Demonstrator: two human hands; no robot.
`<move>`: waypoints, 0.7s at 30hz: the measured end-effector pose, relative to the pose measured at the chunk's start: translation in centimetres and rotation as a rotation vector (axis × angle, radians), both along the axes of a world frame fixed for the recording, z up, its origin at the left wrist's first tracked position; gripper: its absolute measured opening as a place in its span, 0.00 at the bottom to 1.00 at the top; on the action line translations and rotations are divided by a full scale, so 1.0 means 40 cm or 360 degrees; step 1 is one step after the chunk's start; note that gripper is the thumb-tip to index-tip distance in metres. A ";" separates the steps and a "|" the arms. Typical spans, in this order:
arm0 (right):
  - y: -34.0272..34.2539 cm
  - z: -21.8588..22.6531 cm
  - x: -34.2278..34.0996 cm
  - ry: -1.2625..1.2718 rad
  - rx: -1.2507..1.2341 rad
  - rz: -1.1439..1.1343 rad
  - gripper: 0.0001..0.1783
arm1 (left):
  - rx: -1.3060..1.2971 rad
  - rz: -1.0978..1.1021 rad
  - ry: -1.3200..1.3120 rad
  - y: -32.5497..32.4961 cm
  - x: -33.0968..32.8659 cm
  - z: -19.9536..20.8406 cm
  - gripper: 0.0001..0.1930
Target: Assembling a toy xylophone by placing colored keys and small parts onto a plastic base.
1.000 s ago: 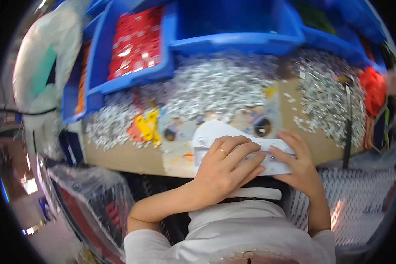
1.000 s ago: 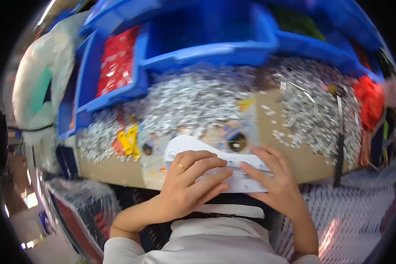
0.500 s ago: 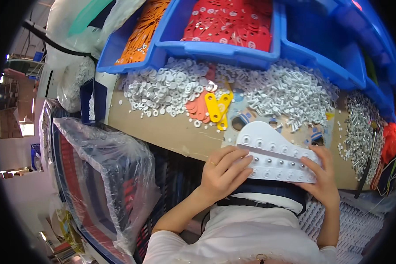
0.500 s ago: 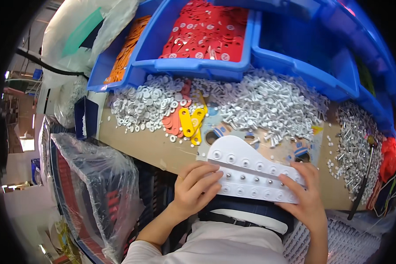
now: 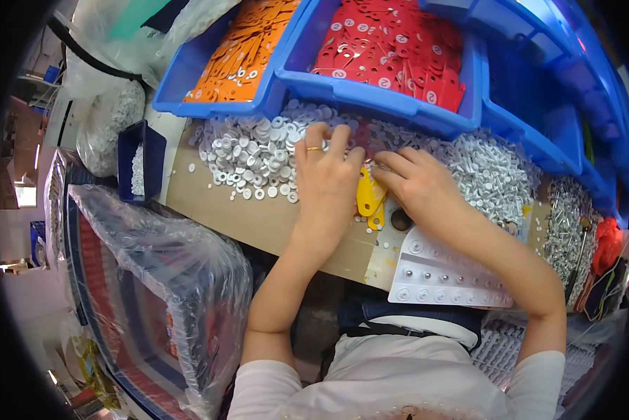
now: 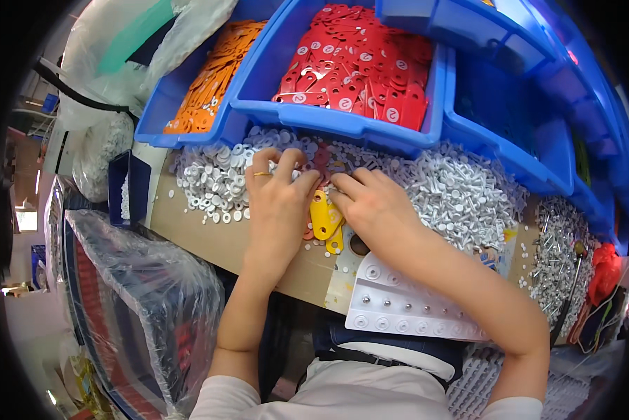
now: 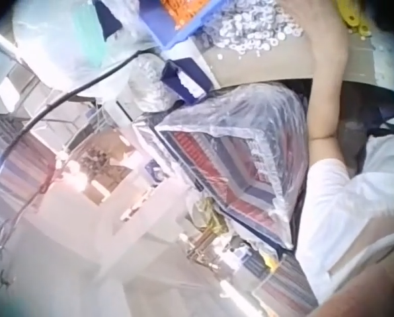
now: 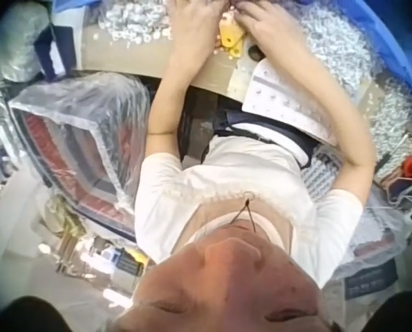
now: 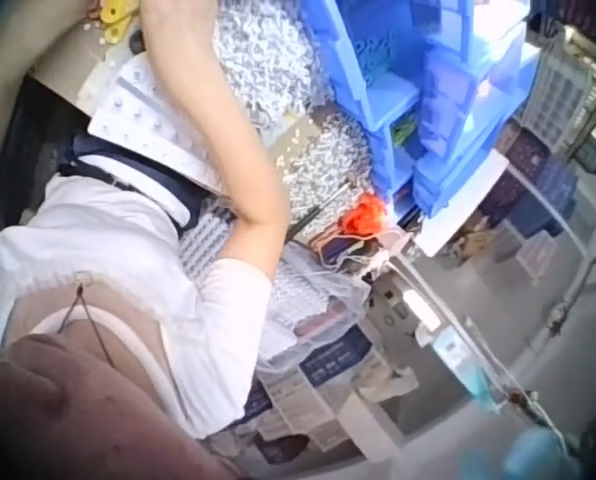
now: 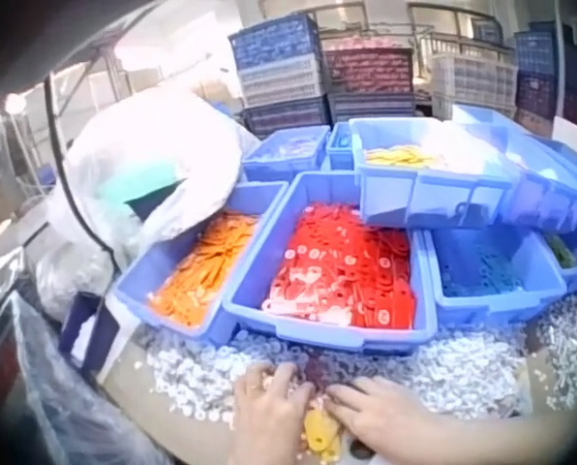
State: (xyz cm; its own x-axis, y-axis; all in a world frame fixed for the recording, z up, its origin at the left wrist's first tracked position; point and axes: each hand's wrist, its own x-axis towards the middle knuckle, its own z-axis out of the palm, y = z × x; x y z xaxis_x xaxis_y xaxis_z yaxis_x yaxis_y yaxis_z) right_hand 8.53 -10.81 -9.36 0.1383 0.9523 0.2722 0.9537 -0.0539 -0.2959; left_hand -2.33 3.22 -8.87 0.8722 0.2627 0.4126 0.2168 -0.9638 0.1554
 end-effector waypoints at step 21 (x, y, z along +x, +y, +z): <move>0.075 -0.015 -0.111 -0.0108 0.0228 0.0365 0.11 | -0.0416 0.0362 -0.0621 0.005 -0.155 0.037 0.08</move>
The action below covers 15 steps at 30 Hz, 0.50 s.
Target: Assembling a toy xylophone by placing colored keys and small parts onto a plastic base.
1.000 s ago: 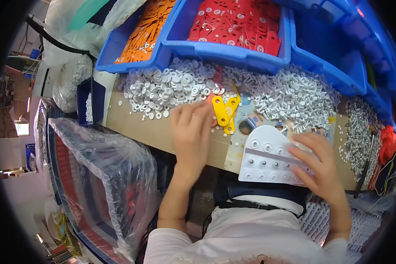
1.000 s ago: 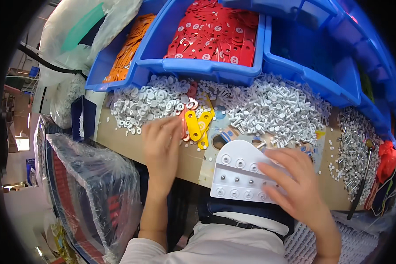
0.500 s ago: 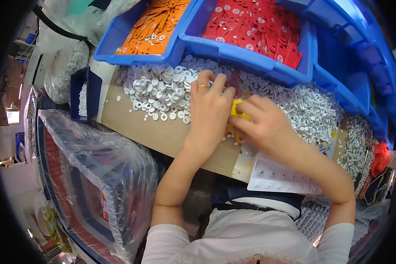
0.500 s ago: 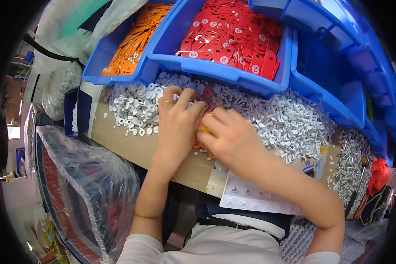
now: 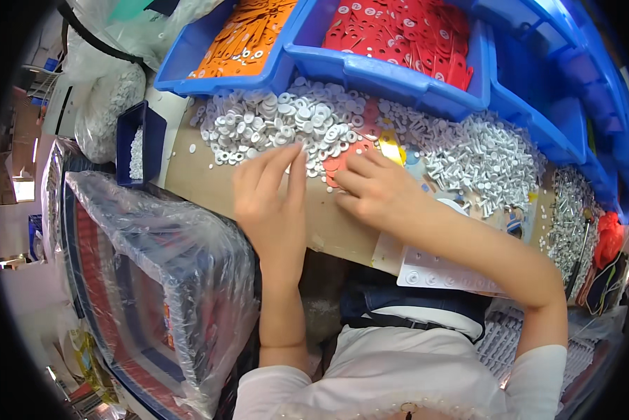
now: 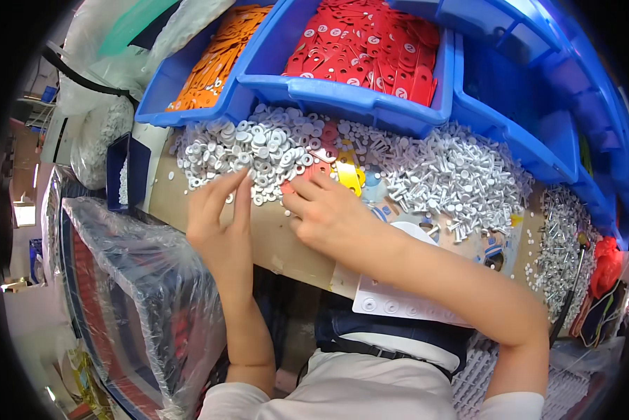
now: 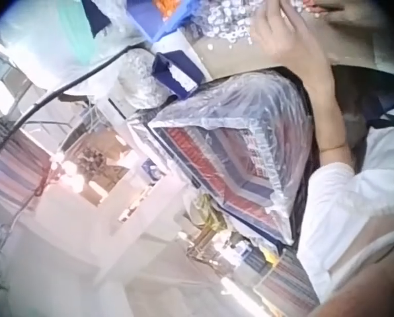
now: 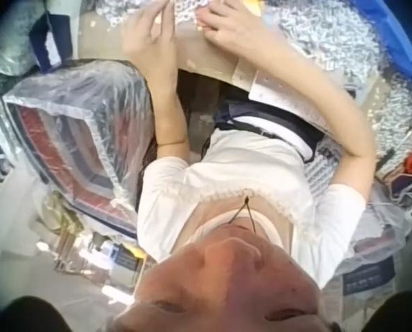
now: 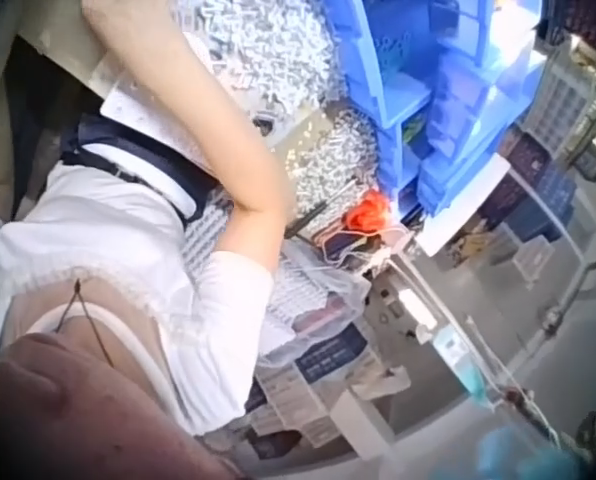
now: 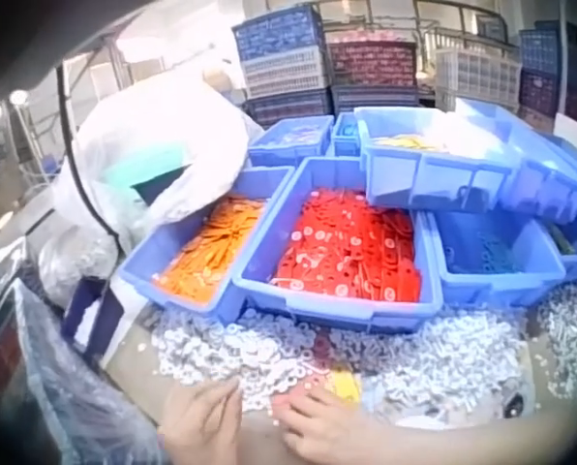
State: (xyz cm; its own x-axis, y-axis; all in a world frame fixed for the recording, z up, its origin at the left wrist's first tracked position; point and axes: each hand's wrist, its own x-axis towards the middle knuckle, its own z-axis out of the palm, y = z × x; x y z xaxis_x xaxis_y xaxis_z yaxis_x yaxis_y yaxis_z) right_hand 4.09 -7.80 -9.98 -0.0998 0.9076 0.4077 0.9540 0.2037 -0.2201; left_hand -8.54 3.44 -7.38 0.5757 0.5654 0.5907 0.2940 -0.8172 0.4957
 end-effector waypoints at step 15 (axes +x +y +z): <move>-0.291 0.140 0.018 0.1445 -0.0402 -0.1056 0.06 | -0.0806 -0.0705 0.0020 -0.154 -0.046 -0.026 0.08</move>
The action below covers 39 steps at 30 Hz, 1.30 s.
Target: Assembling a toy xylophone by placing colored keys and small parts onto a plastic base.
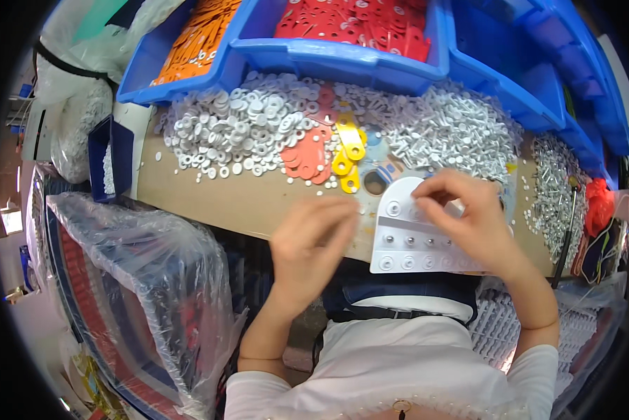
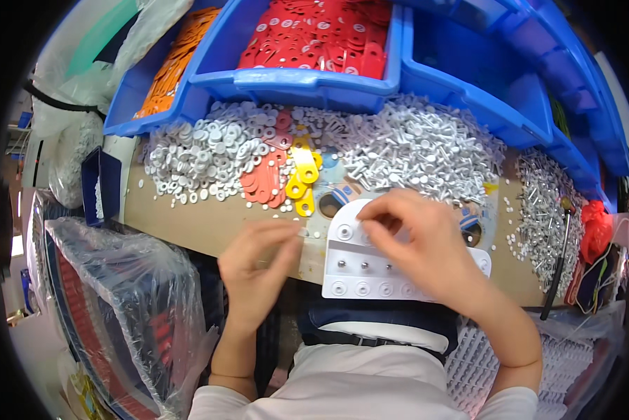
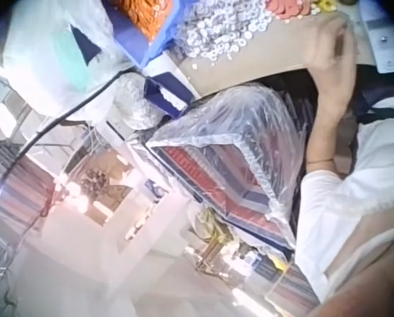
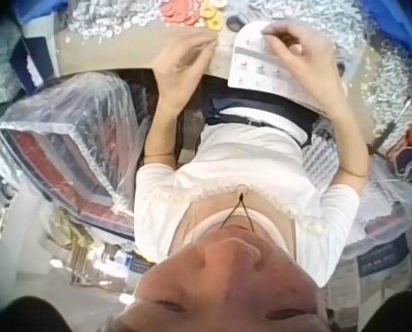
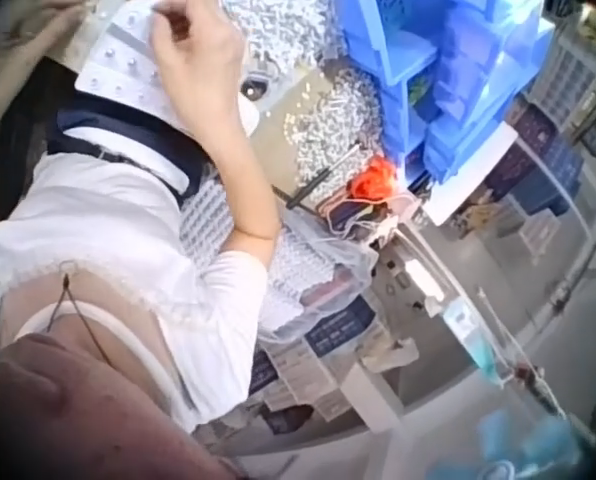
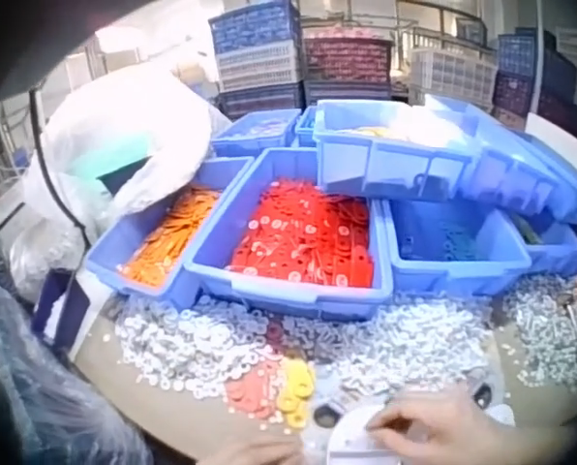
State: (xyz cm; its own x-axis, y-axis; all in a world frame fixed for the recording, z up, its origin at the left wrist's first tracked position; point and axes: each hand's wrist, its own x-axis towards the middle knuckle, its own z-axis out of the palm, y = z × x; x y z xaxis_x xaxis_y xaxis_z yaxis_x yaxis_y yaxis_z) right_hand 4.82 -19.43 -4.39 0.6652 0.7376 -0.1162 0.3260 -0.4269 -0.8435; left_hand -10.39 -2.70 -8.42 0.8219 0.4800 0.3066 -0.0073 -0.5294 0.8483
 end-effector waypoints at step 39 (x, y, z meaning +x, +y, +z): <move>0.075 0.000 -0.016 -0.0817 0.0243 0.0628 0.12 | 0.0742 0.0769 0.0330 0.129 -0.033 -0.044 0.08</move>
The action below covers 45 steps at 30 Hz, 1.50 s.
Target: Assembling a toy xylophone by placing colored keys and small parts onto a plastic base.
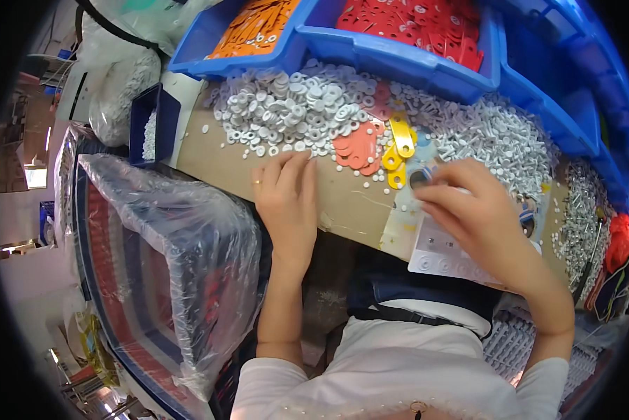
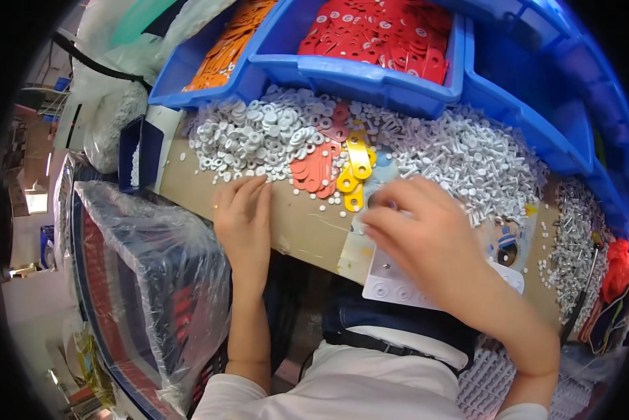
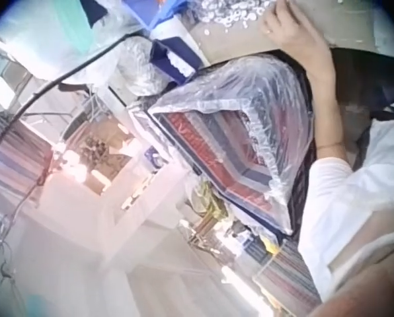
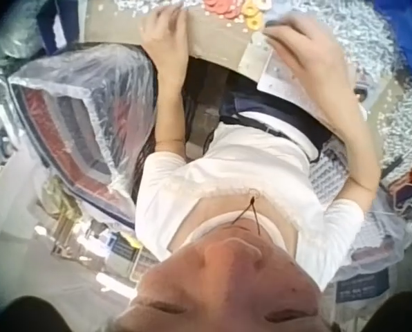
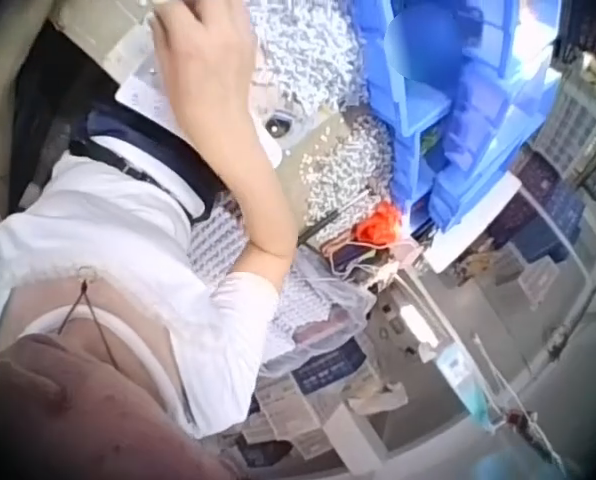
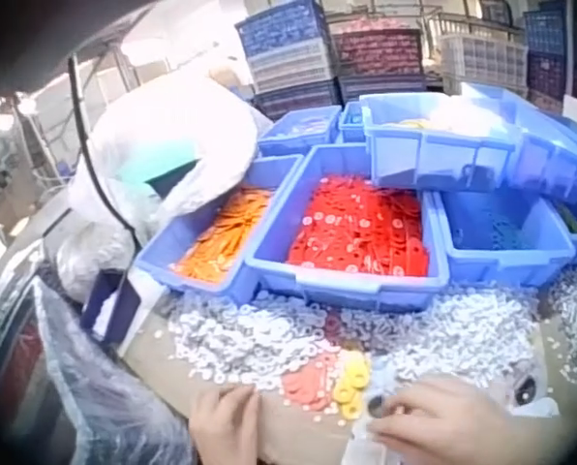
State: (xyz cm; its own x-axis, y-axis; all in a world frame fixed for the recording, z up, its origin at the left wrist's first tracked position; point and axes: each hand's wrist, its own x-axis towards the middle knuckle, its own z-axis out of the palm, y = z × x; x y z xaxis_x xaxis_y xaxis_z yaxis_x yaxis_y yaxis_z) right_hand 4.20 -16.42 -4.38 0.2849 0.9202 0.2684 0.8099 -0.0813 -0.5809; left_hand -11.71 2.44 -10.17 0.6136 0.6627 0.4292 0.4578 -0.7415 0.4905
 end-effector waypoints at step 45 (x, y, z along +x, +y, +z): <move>-0.234 -0.024 -0.005 0.0643 -0.0242 -0.0738 0.05 | -0.0262 -0.1461 -0.0068 -0.266 0.182 0.055 0.12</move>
State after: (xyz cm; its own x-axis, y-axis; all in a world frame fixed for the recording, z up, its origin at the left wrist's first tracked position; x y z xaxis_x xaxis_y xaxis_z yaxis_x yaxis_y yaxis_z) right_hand 3.99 -25.78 -5.35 0.7147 0.6962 -0.0678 0.3898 -0.4768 -0.7879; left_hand -4.44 -8.20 -7.98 0.9130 -0.0198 0.4074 -0.2942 -0.7237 0.6242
